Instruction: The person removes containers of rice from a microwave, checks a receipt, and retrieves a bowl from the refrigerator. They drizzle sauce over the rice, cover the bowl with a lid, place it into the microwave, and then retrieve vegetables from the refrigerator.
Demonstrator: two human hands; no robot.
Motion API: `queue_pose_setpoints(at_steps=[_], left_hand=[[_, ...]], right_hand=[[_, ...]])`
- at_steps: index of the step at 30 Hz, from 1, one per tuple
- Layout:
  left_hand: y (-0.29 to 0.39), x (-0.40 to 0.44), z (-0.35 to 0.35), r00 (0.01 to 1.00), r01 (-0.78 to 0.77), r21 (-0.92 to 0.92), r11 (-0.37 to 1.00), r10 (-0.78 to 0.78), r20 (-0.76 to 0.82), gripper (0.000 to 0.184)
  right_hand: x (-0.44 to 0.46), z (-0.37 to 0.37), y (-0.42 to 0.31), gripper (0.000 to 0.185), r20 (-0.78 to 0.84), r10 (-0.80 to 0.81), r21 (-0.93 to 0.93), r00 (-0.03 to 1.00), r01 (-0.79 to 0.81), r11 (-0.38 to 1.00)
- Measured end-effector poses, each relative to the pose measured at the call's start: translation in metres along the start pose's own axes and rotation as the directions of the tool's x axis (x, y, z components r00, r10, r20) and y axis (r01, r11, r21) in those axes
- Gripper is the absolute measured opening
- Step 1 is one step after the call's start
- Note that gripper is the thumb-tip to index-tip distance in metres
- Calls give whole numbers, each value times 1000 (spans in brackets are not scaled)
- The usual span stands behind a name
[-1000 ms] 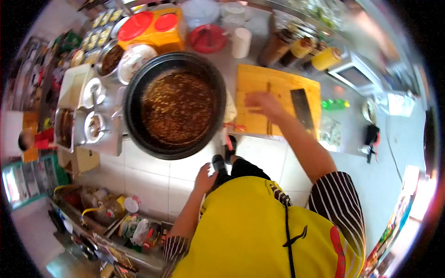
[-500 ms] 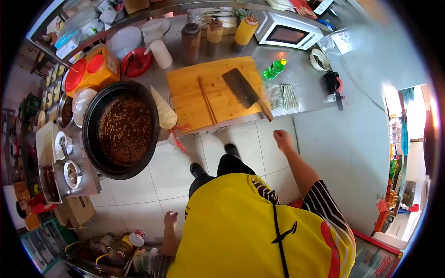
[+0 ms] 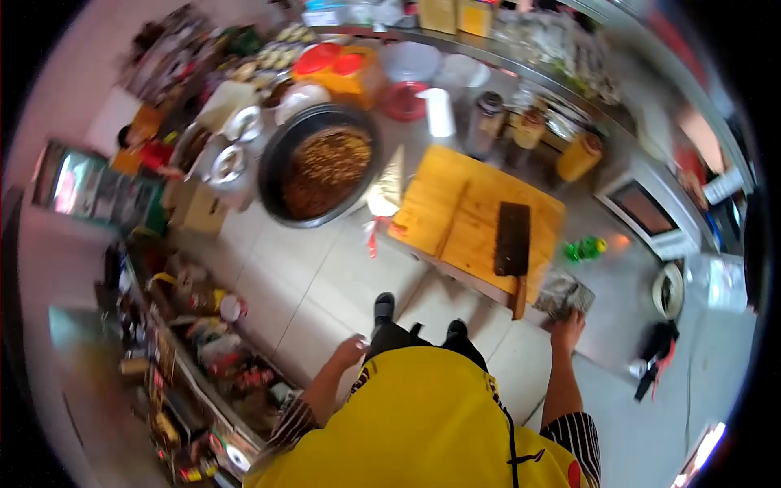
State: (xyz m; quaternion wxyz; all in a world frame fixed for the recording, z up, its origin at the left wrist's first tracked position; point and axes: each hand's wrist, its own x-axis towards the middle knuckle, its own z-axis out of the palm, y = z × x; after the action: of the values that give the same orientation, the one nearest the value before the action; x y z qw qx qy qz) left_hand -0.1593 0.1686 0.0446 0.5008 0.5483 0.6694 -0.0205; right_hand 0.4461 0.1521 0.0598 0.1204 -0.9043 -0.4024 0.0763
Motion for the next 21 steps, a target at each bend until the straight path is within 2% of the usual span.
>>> queue_pose_setpoints(at_steps=[1, 2, 3, 4, 5, 6, 7, 9, 12, 15, 18, 21], left_hand=[[11, -19, 16, 998, 49, 70, 996, -51, 32, 44], [-26, -12, 44, 987, -108, 193, 975, 81, 140, 41], [10, -51, 43, 996, 72, -32, 997, -70, 59, 36], [-7, -59, 61, 997, 71, -92, 993, -69, 29, 35], [-23, -69, 80, 985, 169, -259, 951, -168, 25, 36], [-29, -80, 90, 976, 214, -295, 931, -217, 24, 38], [-36, -90, 101, 964, 257, -332, 908, -265, 23, 39], [-40, -107, 110, 961, 272, -151, 950, -276, -5, 43], [-59, -121, 118, 988, 151, 78, 985, -150, -24, 47], [-16, -131, 105, 944, 330, -56, 942, -331, 6, 47], [1, -129, 104, 972, 206, 2, 979, -204, -119, 47], [9, -119, 109, 974, 138, -67, 988, -148, -173, 47]], right_hand=[[0, 11, 6, 48, -43, -10, -3, 999, 10, 1000], [-2, 5, 1, 43, 18, -22, -88, 1000, 24, 996], [-4, 0, 1, 38, -12, -97, -126, 995, 95, 988], [0, 4, 9, 37, 9, -114, -151, 993, 114, 982], [7, 10, 18, 37, 28, -126, -177, 992, 129, 976], [10, 14, 25, 37, 47, -132, -205, 990, 139, 969], [12, 15, 30, 33, -15, -212, -192, 977, 205, 960], [14, 12, 39, 26, -139, -354, -185, 925, 326, 927], [32, 19, 62, 21, -138, -453, -123, 881, 439, 890], [43, 15, 71, 17, -118, -504, -94, 856, 495, 864], [48, 8, 64, 14, -47, -444, -99, 895, 438, 894], [55, -8, 54, 14, 155, -381, -137, 912, 401, 906]])
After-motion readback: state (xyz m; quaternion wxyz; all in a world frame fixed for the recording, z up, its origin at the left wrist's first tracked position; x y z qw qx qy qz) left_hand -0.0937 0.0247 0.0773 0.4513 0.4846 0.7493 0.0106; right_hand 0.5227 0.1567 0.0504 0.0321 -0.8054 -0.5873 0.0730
